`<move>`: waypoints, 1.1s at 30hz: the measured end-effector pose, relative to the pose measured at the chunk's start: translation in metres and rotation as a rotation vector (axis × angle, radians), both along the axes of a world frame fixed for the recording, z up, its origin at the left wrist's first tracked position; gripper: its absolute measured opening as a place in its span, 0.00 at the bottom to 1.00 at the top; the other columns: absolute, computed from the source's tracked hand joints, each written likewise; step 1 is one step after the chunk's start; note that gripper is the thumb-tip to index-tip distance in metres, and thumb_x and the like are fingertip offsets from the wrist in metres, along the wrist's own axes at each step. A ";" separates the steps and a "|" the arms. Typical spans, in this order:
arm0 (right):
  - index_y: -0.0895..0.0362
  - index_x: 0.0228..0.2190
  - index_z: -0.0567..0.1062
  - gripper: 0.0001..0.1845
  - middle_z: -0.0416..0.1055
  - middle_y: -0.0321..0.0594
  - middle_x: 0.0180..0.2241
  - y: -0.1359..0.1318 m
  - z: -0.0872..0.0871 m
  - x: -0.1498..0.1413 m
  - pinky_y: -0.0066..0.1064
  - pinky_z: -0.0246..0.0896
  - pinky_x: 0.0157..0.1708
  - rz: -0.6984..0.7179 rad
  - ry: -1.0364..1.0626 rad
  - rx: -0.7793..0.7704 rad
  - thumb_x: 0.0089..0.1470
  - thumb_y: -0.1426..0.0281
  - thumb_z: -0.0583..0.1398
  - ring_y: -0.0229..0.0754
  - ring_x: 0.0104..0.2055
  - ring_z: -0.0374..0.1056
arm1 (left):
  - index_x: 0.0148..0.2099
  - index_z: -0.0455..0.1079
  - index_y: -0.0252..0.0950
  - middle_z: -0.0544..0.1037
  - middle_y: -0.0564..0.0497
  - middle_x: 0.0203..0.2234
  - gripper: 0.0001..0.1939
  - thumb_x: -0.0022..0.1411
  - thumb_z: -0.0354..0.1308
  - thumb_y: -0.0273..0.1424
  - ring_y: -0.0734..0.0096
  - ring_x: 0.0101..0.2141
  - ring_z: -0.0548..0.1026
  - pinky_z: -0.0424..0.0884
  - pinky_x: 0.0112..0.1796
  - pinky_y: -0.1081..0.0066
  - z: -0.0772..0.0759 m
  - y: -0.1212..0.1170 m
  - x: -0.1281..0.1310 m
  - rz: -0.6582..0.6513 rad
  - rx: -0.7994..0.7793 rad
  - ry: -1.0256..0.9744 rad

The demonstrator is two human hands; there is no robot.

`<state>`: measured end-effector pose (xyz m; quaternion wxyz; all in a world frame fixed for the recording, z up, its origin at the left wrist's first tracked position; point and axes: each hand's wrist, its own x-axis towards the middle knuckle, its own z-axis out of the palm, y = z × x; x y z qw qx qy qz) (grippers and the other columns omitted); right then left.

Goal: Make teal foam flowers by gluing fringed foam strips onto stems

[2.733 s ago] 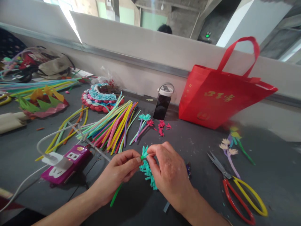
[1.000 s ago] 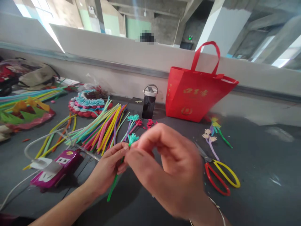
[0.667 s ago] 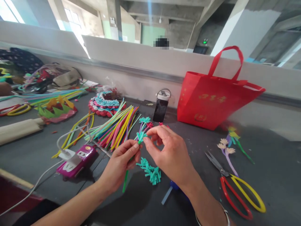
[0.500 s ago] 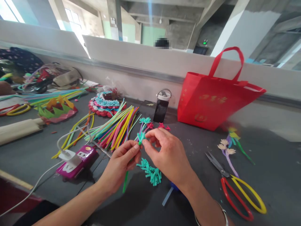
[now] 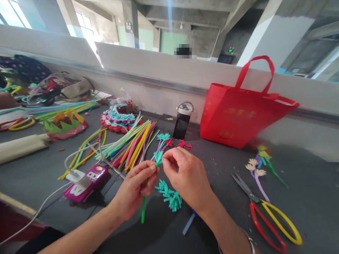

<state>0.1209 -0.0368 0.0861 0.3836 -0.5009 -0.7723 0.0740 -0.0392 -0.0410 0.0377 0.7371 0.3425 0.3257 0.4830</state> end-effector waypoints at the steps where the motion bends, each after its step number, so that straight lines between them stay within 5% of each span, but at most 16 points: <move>1: 0.54 0.31 0.74 0.05 0.72 0.32 0.29 0.001 -0.001 0.000 0.27 0.60 0.32 0.002 -0.008 0.000 0.59 0.74 0.60 0.36 0.30 0.68 | 0.34 0.70 0.34 0.58 0.61 0.15 0.10 0.59 0.63 0.35 0.83 0.17 0.49 0.43 0.18 0.78 0.000 0.001 -0.001 -0.008 -0.014 -0.016; 21: 0.55 0.32 0.70 0.06 0.72 0.35 0.30 0.004 -0.013 -0.010 0.29 0.61 0.33 -0.021 -0.079 0.088 0.62 0.74 0.57 0.39 0.32 0.70 | 0.32 0.67 0.33 0.48 0.65 0.14 0.12 0.57 0.63 0.36 0.85 0.16 0.41 0.39 0.17 0.79 -0.005 0.006 -0.009 -0.136 -0.110 -0.181; 33: 0.53 0.35 0.75 0.02 0.75 0.31 0.30 -0.006 0.006 0.002 0.25 0.62 0.32 -0.057 -0.002 0.110 0.62 0.69 0.60 0.34 0.29 0.70 | 0.34 0.67 0.35 0.52 0.63 0.15 0.09 0.58 0.63 0.33 0.86 0.15 0.43 0.40 0.17 0.79 -0.009 0.010 -0.014 -0.138 -0.129 -0.217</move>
